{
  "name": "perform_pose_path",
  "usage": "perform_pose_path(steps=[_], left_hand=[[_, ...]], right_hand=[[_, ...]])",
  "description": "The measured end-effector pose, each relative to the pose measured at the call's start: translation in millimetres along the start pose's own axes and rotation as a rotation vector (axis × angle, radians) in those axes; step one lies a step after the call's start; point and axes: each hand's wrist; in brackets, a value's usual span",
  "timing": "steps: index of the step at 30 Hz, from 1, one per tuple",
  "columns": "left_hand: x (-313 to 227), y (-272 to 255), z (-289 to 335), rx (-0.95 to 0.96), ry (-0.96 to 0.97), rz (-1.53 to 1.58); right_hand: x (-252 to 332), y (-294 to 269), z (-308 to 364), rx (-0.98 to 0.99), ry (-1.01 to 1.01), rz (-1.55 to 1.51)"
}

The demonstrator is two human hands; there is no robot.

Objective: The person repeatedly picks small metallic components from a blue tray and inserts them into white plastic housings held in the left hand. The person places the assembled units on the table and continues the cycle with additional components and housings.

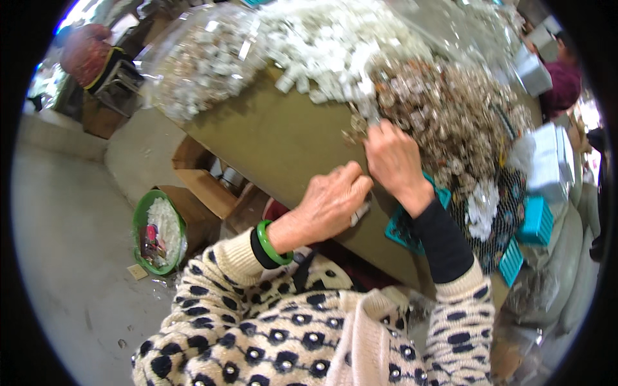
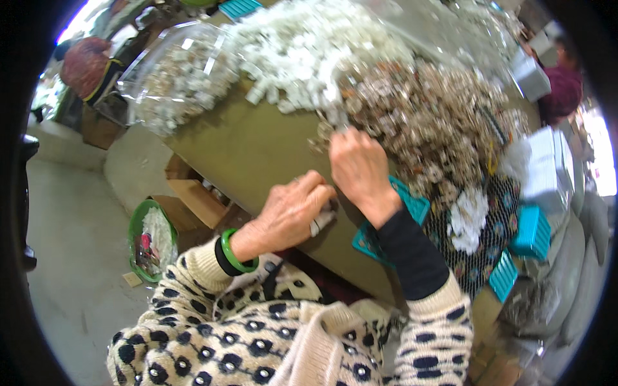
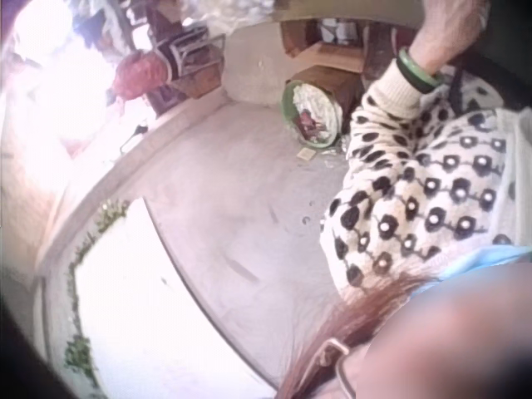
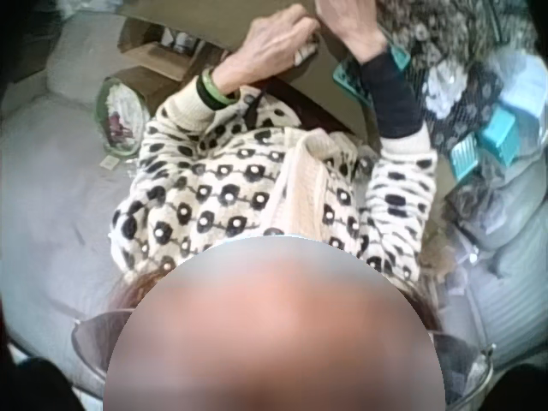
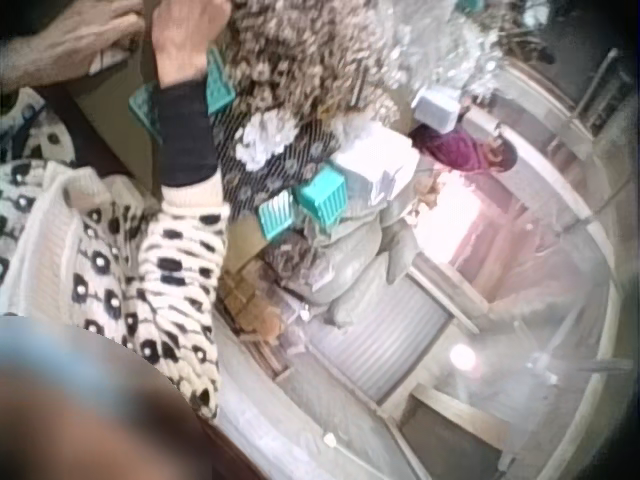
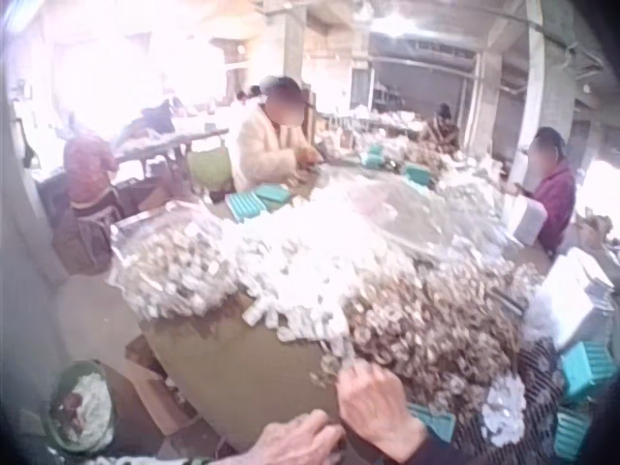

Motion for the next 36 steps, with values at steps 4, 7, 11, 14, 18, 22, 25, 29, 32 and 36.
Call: perform_pose_path(steps=[4,7,11,14,18,22,25,29,32,36], left_hand=[[18,-52,-6,-0.181,-0.087,0.405],[51,-110,-22,-0.497,-0.013,0.166],[94,-181,-54,-0.663,0.061,-0.199],[104,-202,-58,-0.576,-0.032,-0.846],[74,-154,-29,-0.596,0.016,-0.145],[27,-74,-4,-0.140,-0.400,0.893],[7,-45,0,0.045,-0.534,1.285],[-8,-22,-4,0.003,-0.395,1.374],[-9,-16,-3,-0.071,-0.352,1.145],[-14,-13,-4,-0.222,-0.235,0.662]], right_hand=[[1,-25,6,-0.018,0.141,-0.327],[5,-41,11,-0.150,0.266,-0.636],[14,-56,18,-0.144,0.619,-1.149],[23,-64,22,-0.197,0.747,-1.505],[36,-70,26,-0.360,0.685,-1.638],[53,-72,33,-0.459,0.682,-1.607],[63,-76,42,-0.499,0.688,-1.594],[73,-74,55,-0.575,0.583,-1.532],[68,-76,63,-0.462,0.608,-1.505],[43,-104,67,-0.584,0.522,-1.059]])
Point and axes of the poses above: each hand's wrist, its own z-axis away from the middle knuckle, its own y-axis out of the palm, x = y × z, and after that the axes turned 6 degrees about -y, right-handed
